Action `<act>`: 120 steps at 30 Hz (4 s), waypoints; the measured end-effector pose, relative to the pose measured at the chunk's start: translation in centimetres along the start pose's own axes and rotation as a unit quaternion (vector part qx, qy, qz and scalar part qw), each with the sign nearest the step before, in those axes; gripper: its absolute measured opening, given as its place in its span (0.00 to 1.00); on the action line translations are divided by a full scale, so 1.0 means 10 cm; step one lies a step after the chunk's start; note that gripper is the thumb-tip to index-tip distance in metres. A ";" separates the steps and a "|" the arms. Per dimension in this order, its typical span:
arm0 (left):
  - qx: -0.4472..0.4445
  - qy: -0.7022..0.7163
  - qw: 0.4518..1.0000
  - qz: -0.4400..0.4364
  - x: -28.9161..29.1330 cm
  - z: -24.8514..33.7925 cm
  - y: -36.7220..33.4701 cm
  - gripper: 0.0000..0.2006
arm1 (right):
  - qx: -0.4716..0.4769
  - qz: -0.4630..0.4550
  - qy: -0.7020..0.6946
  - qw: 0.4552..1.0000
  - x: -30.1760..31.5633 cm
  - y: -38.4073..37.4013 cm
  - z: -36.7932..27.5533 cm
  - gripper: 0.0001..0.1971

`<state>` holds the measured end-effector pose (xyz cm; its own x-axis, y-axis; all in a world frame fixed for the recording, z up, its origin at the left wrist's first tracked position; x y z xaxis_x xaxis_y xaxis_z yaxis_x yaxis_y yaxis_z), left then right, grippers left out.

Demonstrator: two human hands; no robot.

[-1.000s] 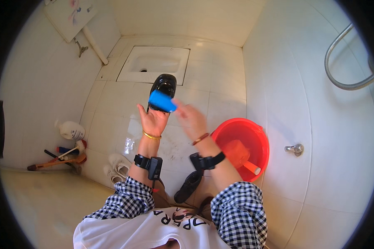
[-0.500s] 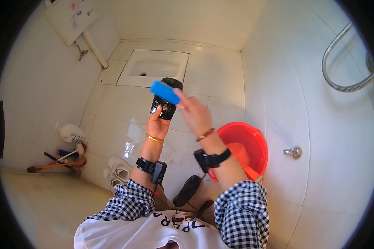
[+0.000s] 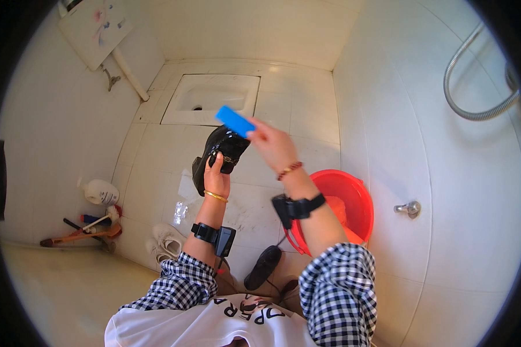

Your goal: The person scrubs a black shoe with a blue brush, dipping the brush into a red bucket of water. Then the person picks up a white sneaker and scrubs it with the same brush, repeatedly dipping the brush into the bucket.

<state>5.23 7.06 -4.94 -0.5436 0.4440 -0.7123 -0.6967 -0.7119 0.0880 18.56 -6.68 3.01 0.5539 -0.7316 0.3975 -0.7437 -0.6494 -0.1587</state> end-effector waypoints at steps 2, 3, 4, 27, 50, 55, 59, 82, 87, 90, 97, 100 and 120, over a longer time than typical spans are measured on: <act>0.025 0.018 1.000 0.002 0.08 -0.04 0.01 0.16 | -0.015 -0.034 -0.037 0.999 -0.21 0.00 0.15 0.20; 0.009 0.038 0.999 -0.023 0.11 -0.02 -0.01 0.16 | -0.040 -0.047 -0.053 0.997 -0.24 0.03 0.29 0.20; 0.031 0.025 0.999 -0.001 0.20 -0.07 -0.03 0.16 | -0.062 -0.062 -0.073 0.994 -0.21 0.06 0.44 0.20; -0.148 -0.298 0.940 0.078 0.30 0.04 -0.01 0.11 | -0.016 0.009 0.038 0.999 0.11 -0.03 0.11 0.17; 0.178 0.258 0.948 0.048 0.13 -0.36 -0.02 0.12 | -0.377 -0.057 0.326 0.865 1.06 1.87 2.20 0.19; 0.155 0.215 0.961 0.074 0.28 -0.39 -0.05 0.16 | -0.297 -0.071 0.398 0.865 1.25 1.41 1.88 0.19; 0.151 0.160 0.974 0.051 0.26 -0.45 -0.04 0.17 | -0.198 -0.042 0.272 0.941 1.36 1.01 1.11 0.20; 0.182 0.236 0.937 0.183 0.11 -0.50 -0.12 0.12 | -0.019 -0.040 -0.309 0.950 -0.50 -0.04 0.33 0.18; 0.158 0.256 0.919 0.255 0.30 -0.40 -0.11 0.12 | -0.097 -0.006 -0.100 0.990 -0.11 0.37 1.04 0.18; 0.168 0.280 0.926 0.189 0.22 -0.37 -0.12 0.12 | -0.076 0.048 -0.056 0.994 0.20 0.27 0.89 0.19; 0.208 0.277 0.922 0.173 0.04 -0.42 -0.17 0.12 | 0.055 0.033 -0.118 0.991 -0.24 0.15 0.15 0.19; 0.174 0.315 0.909 0.212 0.11 -0.36 -0.24 0.12 | -0.030 0.031 -0.110 0.993 -0.13 0.53 0.56 0.19; 0.109 0.359 0.923 0.088 -0.05 -0.13 -0.29 0.13 | -0.090 0.102 -0.036 0.990 0.42 0.64 0.75 0.18</act>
<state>8.13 8.23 -5.76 -0.2620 -0.1988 -0.9444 -0.7477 -0.5769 0.3289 18.97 -15.47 -3.08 0.4062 -0.8609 0.3063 -0.8937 -0.4442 -0.0635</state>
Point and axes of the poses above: each hand's wrist, its own y-axis away from the middle knuckle, its own x-axis out of the back of the hand, z = x × y, the point moved 7 cm from there along -y, towards the middle knuckle, and after that the axes turned 2 degrees about y, right-handed, at the moved point
